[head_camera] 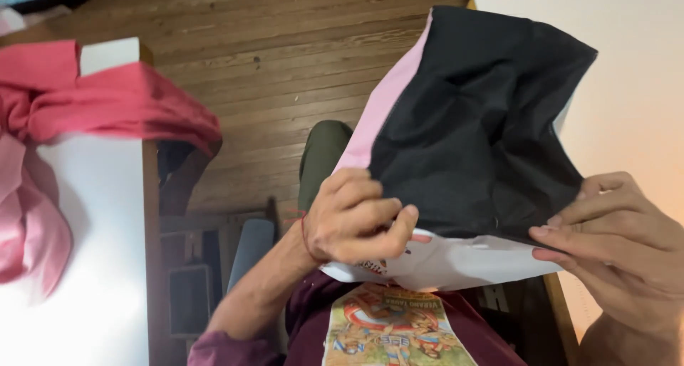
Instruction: Inspecting and turning fabric bags inside out.
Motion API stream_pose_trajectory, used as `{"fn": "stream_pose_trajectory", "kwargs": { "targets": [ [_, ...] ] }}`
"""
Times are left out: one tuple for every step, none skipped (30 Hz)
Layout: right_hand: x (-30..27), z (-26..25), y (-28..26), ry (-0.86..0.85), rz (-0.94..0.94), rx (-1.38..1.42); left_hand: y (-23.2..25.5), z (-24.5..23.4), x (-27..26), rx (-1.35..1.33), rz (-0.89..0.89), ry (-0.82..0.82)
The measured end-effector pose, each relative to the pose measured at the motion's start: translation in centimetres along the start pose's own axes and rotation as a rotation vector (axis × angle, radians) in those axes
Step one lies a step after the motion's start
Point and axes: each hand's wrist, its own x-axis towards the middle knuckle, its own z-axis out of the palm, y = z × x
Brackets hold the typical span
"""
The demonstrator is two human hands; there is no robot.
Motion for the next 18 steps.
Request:
{"fn": "stream_pose_trajectory", "kwargs": {
  "targets": [
    [-0.1, 0.3, 0.1, 0.012, 0.001, -0.013, -0.4, 0.2, 0.2, -0.008, 0.015, 0.005],
    [-0.2, 0.6, 0.1, 0.083, 0.045, 0.022, -0.8, 0.4, 0.5, 0.057, 0.087, 0.030],
    [-0.3, 0.9, 0.2, 0.142, 0.083, 0.069, -0.9, 0.4, 0.6, 0.132, 0.147, 0.054],
    [0.1, 1.0, 0.1, 0.143, 0.080, 0.067, -0.9, 0.2, 1.2, 0.134, 0.149, 0.056],
    [0.2, 1.2, -0.2, 0.168, 0.108, 0.057, -0.7, 0.0, 1.7, 0.124, 0.104, 0.015],
    [0.3, 1.3, -0.6, 0.192, 0.137, 0.047, -0.5, -0.3, 2.1, 0.115, 0.059, -0.027],
    [1.2, 1.2, -1.4, 0.197, 0.134, 0.041, -0.4, -0.4, 3.5, 0.114, 0.065, -0.022],
    [2.1, 1.1, -2.2, 0.155, 0.108, -0.116, -0.2, -0.5, 4.9, 0.067, -0.006, -0.069],
    [3.0, 1.1, -2.9, 0.109, 0.079, -0.265, 0.0, -0.8, 6.1, 0.025, -0.084, -0.119],
    [4.5, 1.3, -3.9, 0.110, 0.074, -0.265, -0.5, -0.4, 6.0, 0.030, -0.083, -0.117],
    [5.5, 1.6, -5.1, 0.066, 0.027, -0.431, -0.7, -0.1, 5.7, 0.002, -0.067, -0.148],
    [6.6, 1.9, -6.3, 0.021, -0.021, -0.596, -0.9, 0.3, 5.4, -0.026, -0.050, -0.179],
    [6.9, 2.1, -6.7, 0.020, -0.022, -0.596, -0.9, 0.3, 5.2, -0.025, -0.051, -0.178],
    [7.3, 2.2, -7.2, 0.002, -0.053, -0.639, -0.9, 0.3, 5.0, -0.039, -0.009, -0.191],
    [7.7, 2.4, -7.6, -0.004, -0.079, -0.690, -1.3, 0.3, 5.1, -0.056, 0.047, -0.202],
    [7.6, 2.5, -6.9, 0.008, -0.077, -0.699, -1.7, 0.2, 5.4, -0.057, 0.061, -0.201],
    [7.1, 2.6, -6.5, 0.006, -0.070, -0.658, -1.7, -0.1, 5.4, -0.045, 0.084, -0.220],
    [6.6, 2.8, -6.1, 0.004, -0.063, -0.616, -1.6, -0.3, 5.4, -0.033, 0.108, -0.239]
  ]
}}
